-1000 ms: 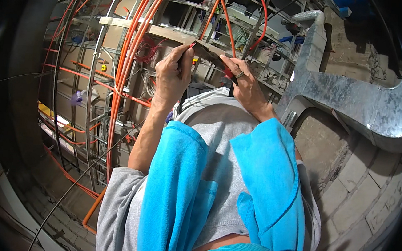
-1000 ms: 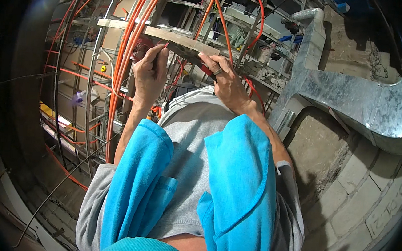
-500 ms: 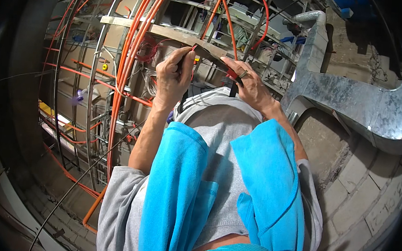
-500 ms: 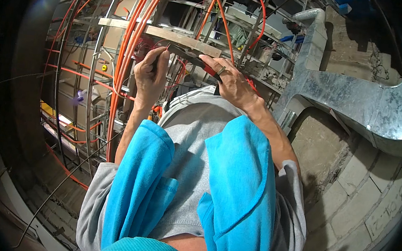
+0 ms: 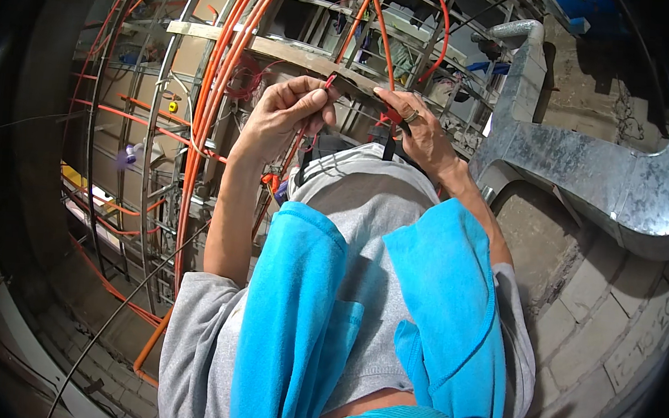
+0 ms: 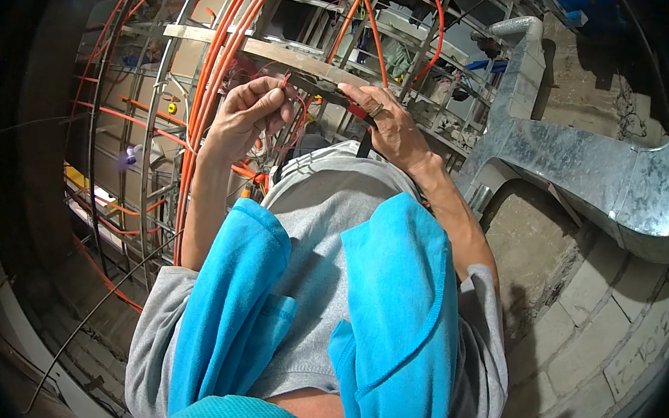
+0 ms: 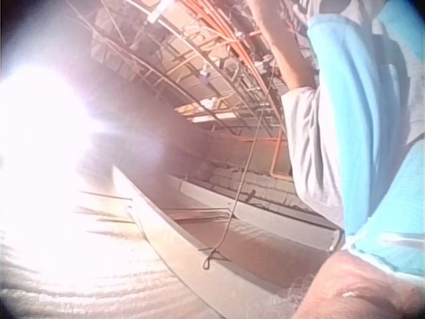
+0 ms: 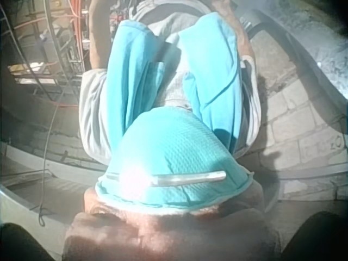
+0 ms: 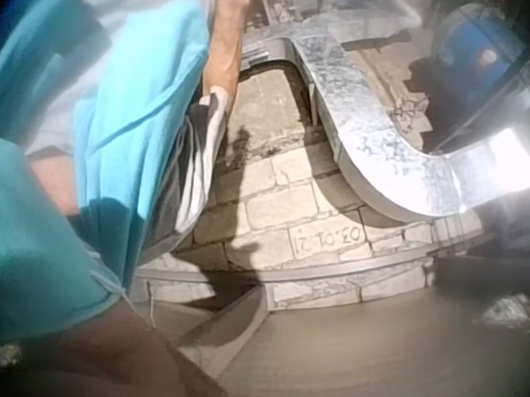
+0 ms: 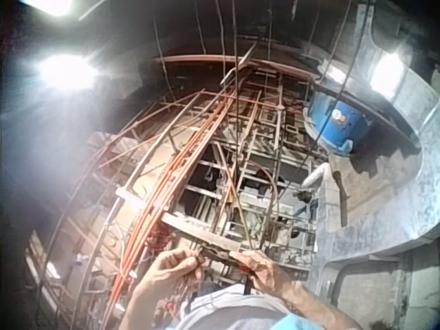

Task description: The person pulls wire through overhead conduit framework, connects wires together, wraps the connection with electrical tape, and trims the wire using pliers.

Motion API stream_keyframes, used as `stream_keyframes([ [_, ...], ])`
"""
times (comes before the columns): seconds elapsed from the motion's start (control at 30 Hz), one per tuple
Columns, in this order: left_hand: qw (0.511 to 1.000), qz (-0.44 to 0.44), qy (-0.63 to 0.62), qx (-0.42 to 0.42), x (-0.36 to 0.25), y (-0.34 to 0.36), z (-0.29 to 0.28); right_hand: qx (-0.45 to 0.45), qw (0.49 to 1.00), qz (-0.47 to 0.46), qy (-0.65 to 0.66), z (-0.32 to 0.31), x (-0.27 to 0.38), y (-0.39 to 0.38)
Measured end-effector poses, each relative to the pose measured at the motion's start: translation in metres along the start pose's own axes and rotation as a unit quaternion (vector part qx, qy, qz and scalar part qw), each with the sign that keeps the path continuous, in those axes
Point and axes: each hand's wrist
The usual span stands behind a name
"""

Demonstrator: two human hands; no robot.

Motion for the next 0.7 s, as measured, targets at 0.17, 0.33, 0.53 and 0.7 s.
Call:
stream_keyframes([
  [0.17,1.000,0.002,-0.029,0.004,0.003,0.003,0.000,0.014,1.000,0.015,0.023,-0.001,-0.004,-0.001],
  [0.33,0.996,-0.010,0.075,-0.036,0.005,0.008,0.008,0.028,0.998,0.045,0.022,-0.006,-0.002,-0.009],
  [0.53,0.980,0.034,0.173,-0.092,0.015,0.012,0.018,0.019,0.988,0.143,0.054,-0.010,-0.025,-0.039],
  [0.7,0.944,0.080,0.312,-0.069,0.030,0.018,0.013,-0.011,0.955,0.294,0.020,-0.006,-0.048,-0.078],
])
Point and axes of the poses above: each hand's wrist, its own y-axis towards the middle knuckle, its own z-axis out of the palm, x = y × z, and after that the axes turned 15 degrees about z, right-handed
